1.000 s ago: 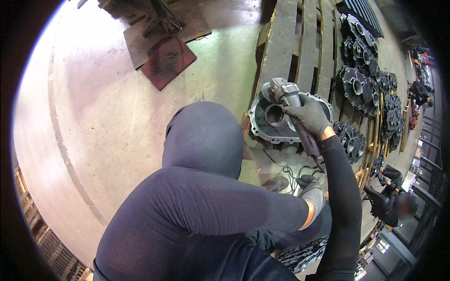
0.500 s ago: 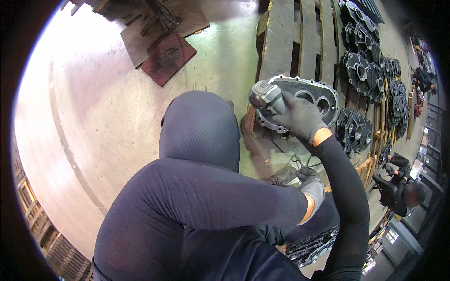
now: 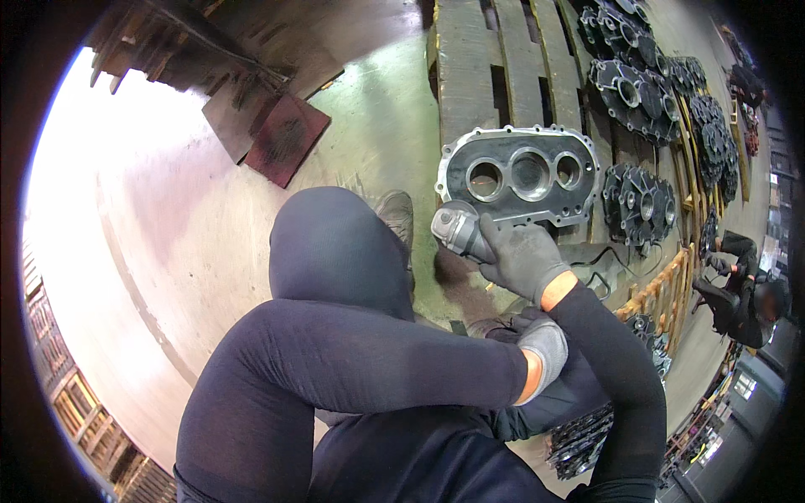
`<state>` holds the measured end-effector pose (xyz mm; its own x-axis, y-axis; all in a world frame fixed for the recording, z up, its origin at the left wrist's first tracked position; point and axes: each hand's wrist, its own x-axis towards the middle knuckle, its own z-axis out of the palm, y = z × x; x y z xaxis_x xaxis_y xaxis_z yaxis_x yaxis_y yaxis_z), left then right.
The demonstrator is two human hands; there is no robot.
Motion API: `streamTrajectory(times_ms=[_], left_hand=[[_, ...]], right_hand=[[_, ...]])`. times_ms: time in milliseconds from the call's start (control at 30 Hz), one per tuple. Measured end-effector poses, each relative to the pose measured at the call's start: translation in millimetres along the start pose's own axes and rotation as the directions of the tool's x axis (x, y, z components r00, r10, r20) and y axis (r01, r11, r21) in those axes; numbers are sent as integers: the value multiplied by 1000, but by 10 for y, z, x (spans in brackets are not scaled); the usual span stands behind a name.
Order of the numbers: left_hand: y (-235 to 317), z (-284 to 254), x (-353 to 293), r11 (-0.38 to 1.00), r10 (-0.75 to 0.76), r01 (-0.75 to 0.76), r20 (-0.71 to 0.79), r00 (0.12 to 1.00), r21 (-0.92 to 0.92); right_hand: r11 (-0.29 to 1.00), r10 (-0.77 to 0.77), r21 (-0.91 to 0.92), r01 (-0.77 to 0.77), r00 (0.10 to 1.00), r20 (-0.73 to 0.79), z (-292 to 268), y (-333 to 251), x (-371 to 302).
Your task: The person uses an angle grinder to smooth the surface of metal engine parts. They work on several parts placed on a wooden pallet, flipping them over to grind different sides.
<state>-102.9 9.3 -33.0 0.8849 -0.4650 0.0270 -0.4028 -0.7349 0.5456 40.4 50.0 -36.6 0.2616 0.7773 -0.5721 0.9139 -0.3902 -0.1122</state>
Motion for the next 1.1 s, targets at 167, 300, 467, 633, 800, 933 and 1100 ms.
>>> streamTrajectory(times_ms=[167, 300, 467, 633, 800, 933, 1100], left_hand=[[26, -157, -73, 994, 90, -108, 370, 925, 27], [-18, -406, 33, 947, 217, -318, 642, 735, 45], [33, -377, 100, 926, 145, -340, 672, 726, 167], [60, -309, 372, 935, 113, -336, 802, 586, 113], [102, -182, 587, 936, 131, -349, 870, 476, 49], [25, 117, 434, 929, 143, -355, 783, 605, 105], [87, 171, 546, 926, 173, -366, 763, 622, 88]], right_hand=[[1000, 6, 15, -6, 1000, 7, 110, 43, -228], [999, 37, 15, -37, 998, -44, 332, 245, -477], [998, 54, 22, -52, 994, -95, 547, 539, -728], [998, 61, -14, -64, 985, -164, 784, 771, -921], [997, 61, -37, -68, 986, -156, 947, 1022, -1104], [997, 39, -58, -52, 978, -205, 1031, 1224, -1105], [990, 116, -52, -128, 973, -200, 1265, 1484, -1422]])
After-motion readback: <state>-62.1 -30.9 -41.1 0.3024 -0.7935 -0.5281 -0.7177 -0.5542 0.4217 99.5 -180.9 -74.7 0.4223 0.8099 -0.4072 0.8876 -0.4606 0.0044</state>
